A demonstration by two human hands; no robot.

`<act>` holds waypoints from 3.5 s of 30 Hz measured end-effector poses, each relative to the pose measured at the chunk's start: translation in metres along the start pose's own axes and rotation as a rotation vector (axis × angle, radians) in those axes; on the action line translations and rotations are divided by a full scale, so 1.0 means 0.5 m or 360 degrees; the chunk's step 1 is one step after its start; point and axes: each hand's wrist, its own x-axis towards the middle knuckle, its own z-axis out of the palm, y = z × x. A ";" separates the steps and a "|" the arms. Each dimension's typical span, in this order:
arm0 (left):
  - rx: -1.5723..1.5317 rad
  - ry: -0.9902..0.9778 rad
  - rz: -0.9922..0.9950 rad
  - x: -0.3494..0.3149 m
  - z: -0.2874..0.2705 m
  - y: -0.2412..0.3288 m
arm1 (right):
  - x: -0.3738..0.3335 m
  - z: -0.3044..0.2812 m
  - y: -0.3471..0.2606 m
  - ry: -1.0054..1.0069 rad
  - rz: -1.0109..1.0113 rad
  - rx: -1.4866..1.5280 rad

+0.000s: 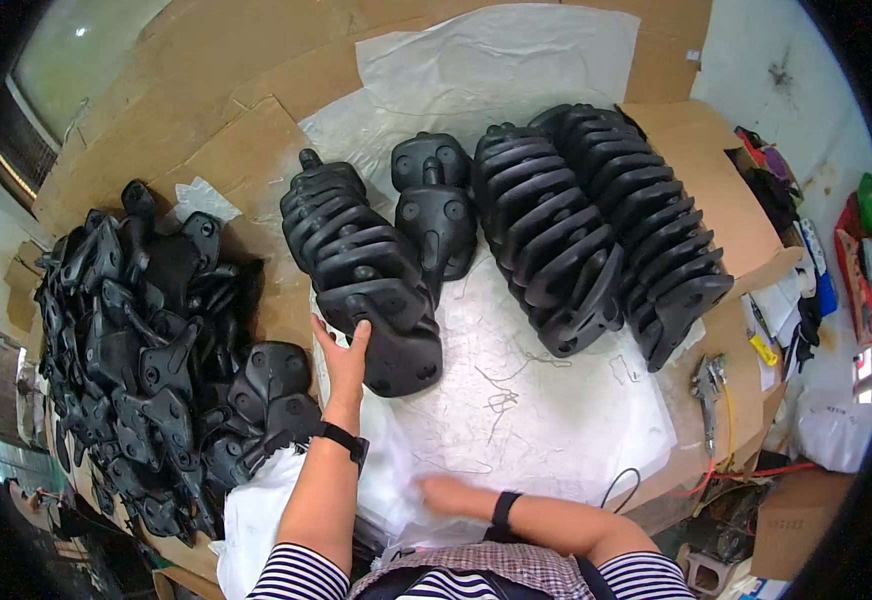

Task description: The person unpacks a white sack labeled '170#' using a yellow utility knife and removes black cast metal parts. They place the parts on a table and then use a handheld pneumatic tool to clean or deburr the surfaces of the castings one by one.

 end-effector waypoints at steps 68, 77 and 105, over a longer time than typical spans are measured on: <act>0.0283 0.0526 -0.0651 -0.684 -0.516 -0.015 | -0.189 -0.150 -0.004 -0.0285 -0.0516 -0.0029; 0.0109 0.0082 -0.1193 -0.902 -0.547 -0.122 | -0.124 -0.125 -0.342 0.0418 -0.0982 -0.0251; 0.0951 0.0554 -0.1080 -0.722 -1.017 -0.320 | 0.184 0.280 -0.253 -0.0501 0.0754 0.1541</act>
